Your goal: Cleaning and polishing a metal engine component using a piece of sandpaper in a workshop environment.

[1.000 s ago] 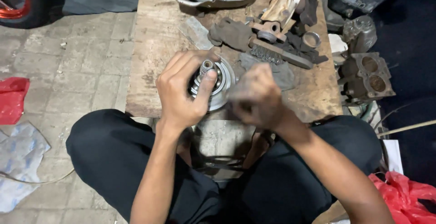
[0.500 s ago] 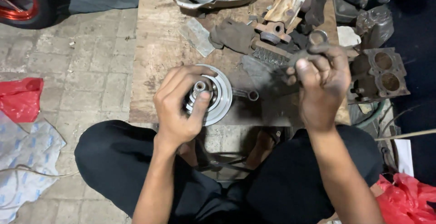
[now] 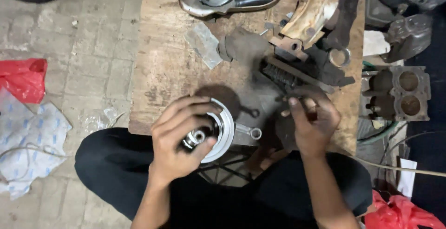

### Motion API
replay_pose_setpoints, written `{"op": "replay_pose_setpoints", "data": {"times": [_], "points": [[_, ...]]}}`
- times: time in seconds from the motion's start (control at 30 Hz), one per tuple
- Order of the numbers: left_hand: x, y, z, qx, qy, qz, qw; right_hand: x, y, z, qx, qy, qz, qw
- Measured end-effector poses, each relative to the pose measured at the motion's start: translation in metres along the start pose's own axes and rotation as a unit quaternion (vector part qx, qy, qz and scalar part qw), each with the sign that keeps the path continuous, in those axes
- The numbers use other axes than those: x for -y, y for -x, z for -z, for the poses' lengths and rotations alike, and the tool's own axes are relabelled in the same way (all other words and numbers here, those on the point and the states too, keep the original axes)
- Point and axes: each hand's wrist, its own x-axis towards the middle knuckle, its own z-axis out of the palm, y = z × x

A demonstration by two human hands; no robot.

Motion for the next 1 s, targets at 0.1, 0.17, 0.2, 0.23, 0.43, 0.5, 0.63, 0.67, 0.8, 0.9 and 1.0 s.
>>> {"op": "replay_pose_setpoints", "data": {"times": [0.1,0.17,0.2,0.23,0.43,0.5,0.63,0.67,0.8,0.9,1.0], "points": [[0.002,0.008,-0.005,0.006,-0.012,0.013,1.000,-0.010,0.007,-0.001,-0.011,0.009,-0.006,1.000],[-0.003,0.002,-0.005,0.009,-0.025,0.005,1.000,0.000,0.011,-0.002,-0.018,-0.027,-0.038,0.999],[-0.006,0.004,-0.006,0.008,-0.039,-0.002,0.999,0.003,0.017,-0.001,-0.020,-0.063,-0.067,0.996],[-0.002,0.000,-0.007,0.009,-0.039,-0.010,0.999,0.003,0.022,-0.001,-0.025,-0.066,-0.061,0.996],[-0.009,0.003,-0.012,0.012,-0.020,-0.048,0.999,0.031,0.046,-0.010,0.032,0.212,0.258,0.942],[-0.008,0.005,-0.020,-0.013,-0.048,-0.066,0.997,0.036,0.042,-0.026,0.052,0.195,0.280,0.938],[0.019,0.005,-0.025,-0.024,-0.014,-0.128,0.991,0.024,0.040,-0.038,0.032,0.195,0.411,0.890],[0.026,0.006,-0.026,-0.013,-0.017,-0.132,0.991,0.033,0.041,-0.041,0.061,0.153,0.398,0.902],[0.045,-0.012,-0.028,0.000,-0.005,-0.154,0.988,0.018,0.027,-0.041,0.105,0.127,0.393,0.904],[0.031,-0.025,-0.009,0.003,0.015,-0.160,0.987,0.054,0.030,-0.051,0.135,0.143,0.376,0.906],[0.035,-0.025,-0.002,-0.013,0.011,-0.131,0.991,0.050,0.022,-0.055,0.101,0.148,0.437,0.881]]}}
